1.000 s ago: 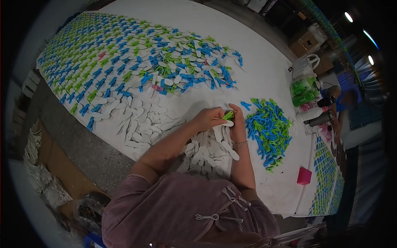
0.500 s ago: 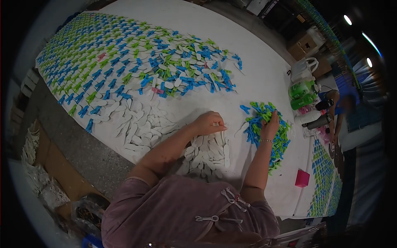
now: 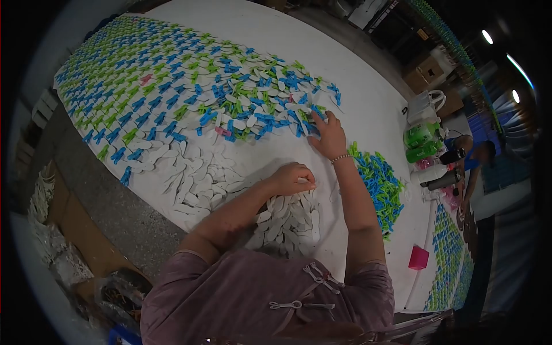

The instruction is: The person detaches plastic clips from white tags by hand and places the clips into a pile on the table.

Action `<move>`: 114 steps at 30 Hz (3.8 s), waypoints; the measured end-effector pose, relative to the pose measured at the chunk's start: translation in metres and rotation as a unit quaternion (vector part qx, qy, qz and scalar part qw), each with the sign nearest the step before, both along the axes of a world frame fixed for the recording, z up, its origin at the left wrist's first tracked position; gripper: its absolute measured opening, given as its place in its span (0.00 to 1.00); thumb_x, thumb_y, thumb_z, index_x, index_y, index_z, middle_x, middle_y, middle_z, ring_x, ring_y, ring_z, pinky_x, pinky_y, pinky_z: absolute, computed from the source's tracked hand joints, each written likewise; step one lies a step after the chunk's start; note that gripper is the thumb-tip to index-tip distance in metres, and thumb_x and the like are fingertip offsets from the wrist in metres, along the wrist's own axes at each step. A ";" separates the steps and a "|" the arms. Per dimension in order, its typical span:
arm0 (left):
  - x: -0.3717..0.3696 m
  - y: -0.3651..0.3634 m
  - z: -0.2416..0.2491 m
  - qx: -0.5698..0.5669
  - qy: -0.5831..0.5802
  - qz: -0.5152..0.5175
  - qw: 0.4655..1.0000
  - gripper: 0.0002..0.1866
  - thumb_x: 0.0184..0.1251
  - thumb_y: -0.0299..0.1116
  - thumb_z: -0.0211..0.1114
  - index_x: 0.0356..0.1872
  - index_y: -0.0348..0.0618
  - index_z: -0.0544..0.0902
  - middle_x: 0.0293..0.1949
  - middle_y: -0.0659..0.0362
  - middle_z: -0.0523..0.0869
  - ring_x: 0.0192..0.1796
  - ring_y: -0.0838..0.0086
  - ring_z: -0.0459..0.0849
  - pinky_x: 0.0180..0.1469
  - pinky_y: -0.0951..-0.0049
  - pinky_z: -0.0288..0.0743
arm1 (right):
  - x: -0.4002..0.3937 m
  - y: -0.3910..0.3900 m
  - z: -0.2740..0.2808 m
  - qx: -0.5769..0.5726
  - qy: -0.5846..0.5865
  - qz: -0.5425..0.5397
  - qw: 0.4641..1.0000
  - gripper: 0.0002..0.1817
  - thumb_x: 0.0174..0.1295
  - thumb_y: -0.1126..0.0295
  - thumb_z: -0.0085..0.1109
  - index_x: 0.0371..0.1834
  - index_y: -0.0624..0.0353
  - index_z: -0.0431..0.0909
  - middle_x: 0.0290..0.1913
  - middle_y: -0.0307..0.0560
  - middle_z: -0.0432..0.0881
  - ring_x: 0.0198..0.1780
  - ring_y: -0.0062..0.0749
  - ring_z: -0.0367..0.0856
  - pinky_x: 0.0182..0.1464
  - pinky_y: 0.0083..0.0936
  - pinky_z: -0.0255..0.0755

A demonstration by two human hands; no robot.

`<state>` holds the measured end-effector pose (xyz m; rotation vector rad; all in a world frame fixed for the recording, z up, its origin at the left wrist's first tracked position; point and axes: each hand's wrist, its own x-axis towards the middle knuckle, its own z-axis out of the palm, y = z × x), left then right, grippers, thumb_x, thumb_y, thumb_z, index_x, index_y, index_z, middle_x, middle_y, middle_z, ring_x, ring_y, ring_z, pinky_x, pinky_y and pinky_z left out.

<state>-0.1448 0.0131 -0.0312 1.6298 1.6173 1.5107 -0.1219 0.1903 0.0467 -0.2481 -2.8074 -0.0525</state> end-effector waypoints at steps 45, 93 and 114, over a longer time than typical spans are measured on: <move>-0.012 -0.004 0.003 -0.044 -0.350 0.010 0.936 0.17 0.67 0.39 0.55 0.52 0.42 0.72 0.31 0.64 0.75 0.31 0.83 0.72 0.33 0.80 0.67 | 0.066 -0.079 -0.054 -0.819 0.192 -0.149 0.519 0.19 0.58 0.64 0.61 0.48 0.66 0.75 0.38 0.44 0.80 0.32 0.22 0.76 0.36 0.19 0.70; -0.005 -0.008 0.022 0.059 -0.277 0.094 0.955 0.12 0.65 0.38 0.62 0.41 0.44 0.72 0.19 0.65 0.73 0.21 0.85 0.67 0.24 0.81 0.59 | 0.055 -0.073 -0.014 -0.073 0.156 -0.114 0.978 0.12 0.45 0.69 0.64 0.35 0.53 0.78 0.35 0.44 0.79 0.37 0.42 0.77 0.34 0.30 0.72; -0.022 0.000 0.006 -0.142 -0.324 0.028 0.935 0.14 0.68 0.42 0.58 0.35 0.40 0.78 0.28 0.67 0.76 0.30 0.87 0.71 0.32 0.83 0.64 | 0.057 -0.054 -0.017 -0.621 0.250 -0.061 0.741 0.08 0.63 0.69 0.56 0.36 0.63 0.79 0.36 0.40 0.82 0.31 0.16 0.74 0.33 0.19 0.70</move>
